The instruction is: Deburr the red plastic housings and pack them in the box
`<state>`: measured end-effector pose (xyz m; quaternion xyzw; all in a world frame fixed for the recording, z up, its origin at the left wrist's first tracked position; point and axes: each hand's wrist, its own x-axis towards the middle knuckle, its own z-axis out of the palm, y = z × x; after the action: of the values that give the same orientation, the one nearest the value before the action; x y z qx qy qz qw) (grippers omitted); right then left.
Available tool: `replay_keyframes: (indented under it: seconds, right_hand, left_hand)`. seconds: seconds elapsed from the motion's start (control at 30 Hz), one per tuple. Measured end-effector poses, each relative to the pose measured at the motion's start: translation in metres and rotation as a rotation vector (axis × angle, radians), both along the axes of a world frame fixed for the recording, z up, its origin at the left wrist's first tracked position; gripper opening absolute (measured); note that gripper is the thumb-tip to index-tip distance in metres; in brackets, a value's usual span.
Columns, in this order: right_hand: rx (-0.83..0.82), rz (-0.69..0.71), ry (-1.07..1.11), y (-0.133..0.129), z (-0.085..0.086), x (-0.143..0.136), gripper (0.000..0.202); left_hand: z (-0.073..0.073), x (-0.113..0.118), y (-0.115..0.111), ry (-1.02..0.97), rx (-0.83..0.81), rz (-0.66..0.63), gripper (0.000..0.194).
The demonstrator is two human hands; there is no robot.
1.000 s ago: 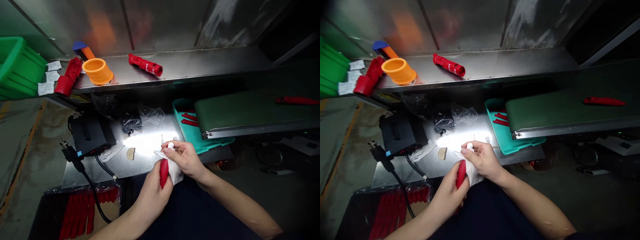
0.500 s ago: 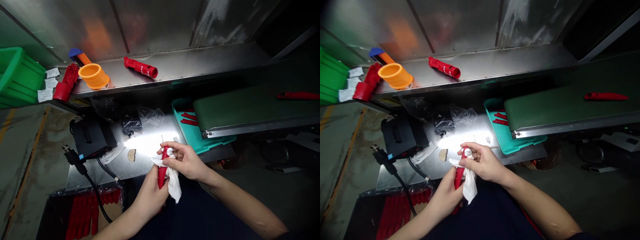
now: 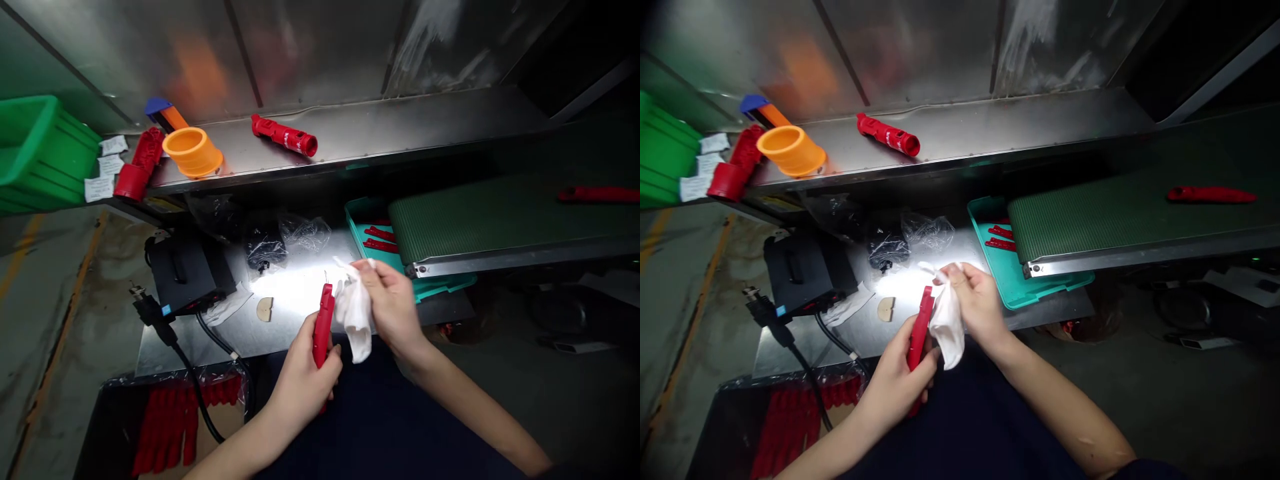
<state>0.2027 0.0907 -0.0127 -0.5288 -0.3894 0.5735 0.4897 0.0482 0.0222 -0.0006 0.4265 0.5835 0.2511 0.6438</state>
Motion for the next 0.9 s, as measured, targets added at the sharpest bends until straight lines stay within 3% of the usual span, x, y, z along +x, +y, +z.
replay_keyframes:
  seconds: [0.07,0.1,0.17,0.23,0.3,0.53,0.6,0.67,0.73,0.9]
  right_hand:
    - [0.109,-0.104,-0.148,-0.007,0.01,0.01,0.024]
    - [0.186,-0.091,-0.239,-0.013,0.016,0.014,0.021]
    - [0.347,0.106,-0.362,-0.028,0.027,0.02,0.025]
    - [0.444,0.365,-0.344,-0.041,0.032,0.02,0.031]
    - [0.47,0.486,-0.311,-0.049,0.031,0.015,0.027]
    - [0.433,0.47,-0.426,-0.041,0.011,0.002,0.012]
    - [0.346,0.429,-0.41,-0.035,0.011,0.003,0.005]
    - [0.196,0.43,-0.318,-0.032,0.014,0.003,0.012]
    - [0.093,0.47,-0.231,-0.032,0.017,0.004,0.015]
    - [0.118,0.629,-0.304,-0.038,0.021,0.004,0.002]
  left_hand:
    - [0.001,-0.001,0.001,-0.011,-0.095,0.041,0.043]
    - [0.003,-0.001,0.002,-0.015,-0.124,0.052,0.044]
    - [0.006,-0.001,0.004,-0.044,-0.123,0.056,0.048]
    - [0.008,0.001,0.006,-0.084,-0.059,0.045,0.05]
    - [0.01,0.002,0.009,-0.117,0.046,0.032,0.049]
    - [0.004,0.004,0.005,-0.023,0.212,-0.042,0.031]
    - [0.003,0.003,0.003,0.001,0.197,-0.05,0.038]
    - [0.004,0.002,0.001,-0.006,0.163,-0.045,0.05]
    - [0.003,0.002,0.0,-0.044,0.146,-0.034,0.052]
    - [0.0,0.002,0.0,-0.067,0.18,-0.03,0.038]
